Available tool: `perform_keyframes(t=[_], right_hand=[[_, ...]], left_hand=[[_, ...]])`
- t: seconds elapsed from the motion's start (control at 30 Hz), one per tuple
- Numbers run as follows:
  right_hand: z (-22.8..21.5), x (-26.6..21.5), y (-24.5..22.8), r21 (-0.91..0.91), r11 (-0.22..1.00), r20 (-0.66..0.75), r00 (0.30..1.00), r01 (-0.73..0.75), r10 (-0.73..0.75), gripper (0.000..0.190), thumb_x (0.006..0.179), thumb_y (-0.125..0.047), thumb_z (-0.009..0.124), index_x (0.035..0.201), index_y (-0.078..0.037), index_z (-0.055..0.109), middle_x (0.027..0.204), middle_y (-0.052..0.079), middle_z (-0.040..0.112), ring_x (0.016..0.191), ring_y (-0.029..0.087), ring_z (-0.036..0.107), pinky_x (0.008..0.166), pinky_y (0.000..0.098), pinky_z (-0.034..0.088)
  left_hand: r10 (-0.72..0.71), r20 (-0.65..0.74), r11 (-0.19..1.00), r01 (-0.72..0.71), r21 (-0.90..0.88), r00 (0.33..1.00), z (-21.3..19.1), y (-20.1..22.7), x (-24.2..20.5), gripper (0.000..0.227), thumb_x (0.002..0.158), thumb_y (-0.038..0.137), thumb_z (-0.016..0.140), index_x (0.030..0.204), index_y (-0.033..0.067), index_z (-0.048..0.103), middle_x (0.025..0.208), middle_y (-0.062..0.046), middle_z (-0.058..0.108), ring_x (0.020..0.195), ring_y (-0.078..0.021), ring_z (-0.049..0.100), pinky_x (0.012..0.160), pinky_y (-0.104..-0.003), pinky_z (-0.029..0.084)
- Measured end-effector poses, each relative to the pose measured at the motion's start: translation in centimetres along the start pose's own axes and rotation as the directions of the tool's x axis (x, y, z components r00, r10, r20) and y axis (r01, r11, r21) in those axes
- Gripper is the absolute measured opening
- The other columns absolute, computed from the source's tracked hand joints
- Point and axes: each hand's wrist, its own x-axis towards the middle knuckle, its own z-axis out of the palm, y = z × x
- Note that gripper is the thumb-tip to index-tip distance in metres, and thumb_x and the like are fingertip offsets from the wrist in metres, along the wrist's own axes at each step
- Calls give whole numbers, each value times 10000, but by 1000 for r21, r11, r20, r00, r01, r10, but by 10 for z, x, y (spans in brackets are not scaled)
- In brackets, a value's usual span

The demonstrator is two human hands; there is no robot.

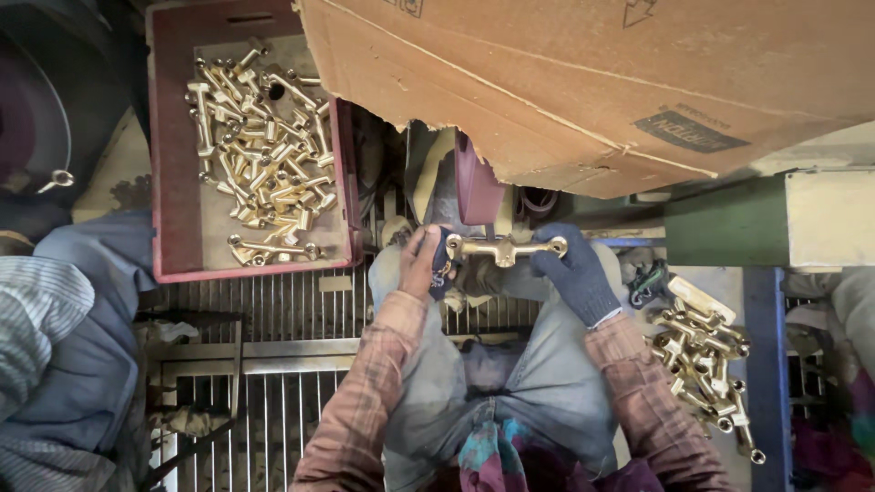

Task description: The person sits on the floor and repeatedly picks up small brass-colored metal parts from a red bin. They press each part against a rotating grinding wheel to polish it, then place the finished part into a blue bin. The process is repeated continuously.

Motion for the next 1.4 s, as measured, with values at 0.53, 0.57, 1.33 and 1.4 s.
perform_keyframes(t=[0.53,0.57,1.33,1.4], right_hand=[[9,23,-6,-160,987,-109,994,-14,-4,365,938,-44,663,1274,-39,521,874,81,634,704,126,629,637,288,538],[9,23,-5,-149,989,-104,994,1,-17,366,943,-45,660,1278,-36,516,865,83,629,705,124,623,638,287,536],[19,38,-27,80,937,-109,931,-341,349,229,951,-188,614,1115,-32,579,736,53,578,494,135,503,490,326,518],[19,39,-29,99,912,-102,908,-397,406,216,956,-212,618,1065,-28,591,720,48,567,486,132,495,486,331,517]], left_hand=[[-19,-82,998,24,51,996,6,-16,30,352,1018,438,535,1047,88,565,760,-61,643,546,-164,638,419,-302,476],[-23,-85,998,27,56,996,6,-19,31,356,1026,439,529,1055,85,559,761,-70,647,543,-166,633,419,-300,472],[-139,-116,987,128,-93,984,2,-45,52,346,1001,483,543,1150,171,523,718,-105,625,446,-223,583,326,-333,378],[-130,-84,985,119,-121,988,1,-50,54,382,1006,492,547,1109,125,532,710,-109,624,445,-226,583,324,-334,377]])
